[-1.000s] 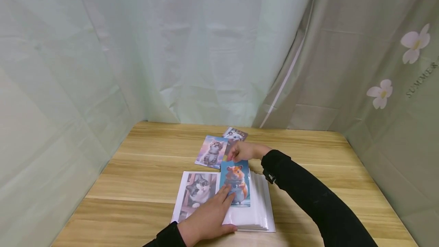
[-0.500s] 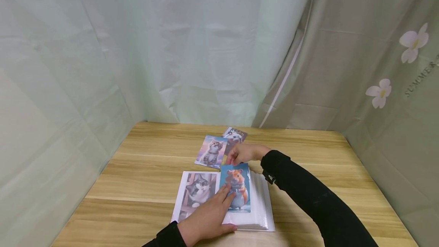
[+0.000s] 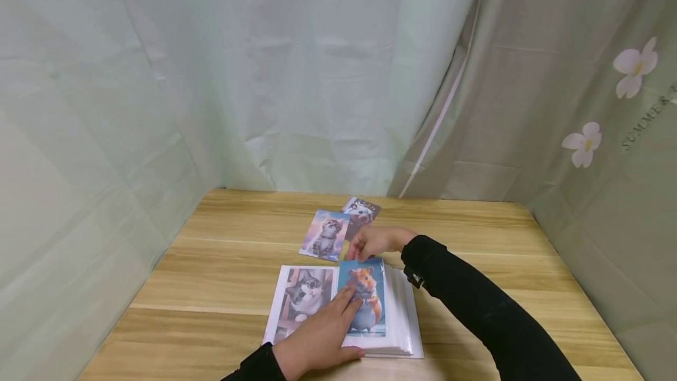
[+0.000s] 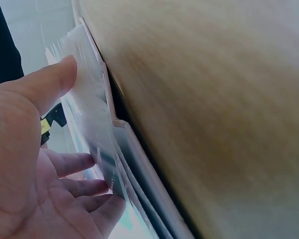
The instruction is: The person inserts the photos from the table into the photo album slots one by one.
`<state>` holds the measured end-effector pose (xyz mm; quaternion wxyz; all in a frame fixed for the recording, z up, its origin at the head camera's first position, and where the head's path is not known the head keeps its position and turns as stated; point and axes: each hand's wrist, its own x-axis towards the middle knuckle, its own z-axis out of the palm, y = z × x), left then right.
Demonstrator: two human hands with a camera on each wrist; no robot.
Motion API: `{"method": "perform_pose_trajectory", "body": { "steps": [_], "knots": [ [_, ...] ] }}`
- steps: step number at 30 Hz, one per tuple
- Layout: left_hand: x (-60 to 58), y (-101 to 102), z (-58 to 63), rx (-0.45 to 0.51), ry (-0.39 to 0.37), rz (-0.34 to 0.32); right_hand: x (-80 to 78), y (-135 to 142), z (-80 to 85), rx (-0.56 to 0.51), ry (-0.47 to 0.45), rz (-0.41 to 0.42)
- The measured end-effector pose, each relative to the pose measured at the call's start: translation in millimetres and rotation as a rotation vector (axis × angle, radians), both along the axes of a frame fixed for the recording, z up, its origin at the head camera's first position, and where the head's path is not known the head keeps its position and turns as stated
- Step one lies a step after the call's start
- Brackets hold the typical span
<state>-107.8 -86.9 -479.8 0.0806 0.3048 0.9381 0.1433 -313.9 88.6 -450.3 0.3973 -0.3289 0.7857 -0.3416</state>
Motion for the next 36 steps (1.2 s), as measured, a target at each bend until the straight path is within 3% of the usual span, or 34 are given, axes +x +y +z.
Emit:
{"method": "perform_pose_trajectory", "body": {
  "steps": [12, 22, 36],
  "knots": [
    [-1.2, -0.3, 0.0, -0.005, -0.053, 0.013, 4.7, -2.7, 1.6, 0.037, 0.049, 0.037],
    [-0.6, -2.0, -1.5, 0.025, 0.012, -0.024, 5.4, -6.9, 1.0, 0.069, 0.051, 0.036],
    [-0.1, -1.2, -0.9, 0.010, 0.000, -0.024, 8.9, -9.3, 1.6, 0.090, 0.037, 0.036]
  ]
}}
